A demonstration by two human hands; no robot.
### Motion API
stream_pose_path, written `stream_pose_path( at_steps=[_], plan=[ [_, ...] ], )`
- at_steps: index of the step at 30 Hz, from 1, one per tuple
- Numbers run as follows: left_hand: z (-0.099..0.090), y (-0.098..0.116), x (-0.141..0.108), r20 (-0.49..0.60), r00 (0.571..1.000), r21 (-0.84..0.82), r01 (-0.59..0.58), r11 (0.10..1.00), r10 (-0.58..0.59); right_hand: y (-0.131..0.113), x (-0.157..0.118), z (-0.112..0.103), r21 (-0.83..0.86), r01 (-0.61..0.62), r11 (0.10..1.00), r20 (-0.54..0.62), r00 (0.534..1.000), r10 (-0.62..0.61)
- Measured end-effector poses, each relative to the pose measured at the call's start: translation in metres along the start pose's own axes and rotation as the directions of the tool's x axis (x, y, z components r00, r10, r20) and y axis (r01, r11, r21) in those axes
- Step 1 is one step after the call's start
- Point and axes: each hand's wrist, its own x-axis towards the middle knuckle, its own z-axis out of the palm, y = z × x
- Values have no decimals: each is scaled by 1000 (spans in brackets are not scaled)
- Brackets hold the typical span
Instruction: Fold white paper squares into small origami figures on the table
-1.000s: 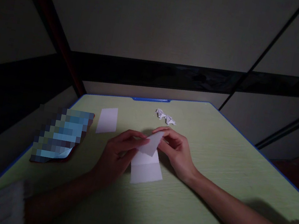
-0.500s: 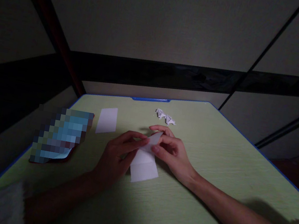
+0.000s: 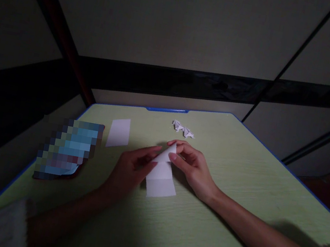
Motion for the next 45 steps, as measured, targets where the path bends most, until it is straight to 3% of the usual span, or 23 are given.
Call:
stream_pose_path(
  at_steps=[5,12,22,31,41,45],
  plan=[
    [1,0,5,55,988,-199,154,968,-146,5,1,0,122,-105,987,-35,993,110],
    [0,2,9,184,958,-278,265,923,-219,4,0,1,121,-203,972,-88,973,214],
    [-1,0,12,116,938,-255,346,903,-326,3,-1,1,149,-224,963,1,974,226],
    [-3,-9,13,112,951,-192,306,932,-289,5,0,2,211,-235,949,36,972,232],
    [0,0,8,44,969,-22,245,969,-244,2,1,3,154,-95,983,-130,985,116],
    [1,0,6,35,982,47,183,982,-185,2,1,2,239,-76,968,-150,982,114]
  ],
)
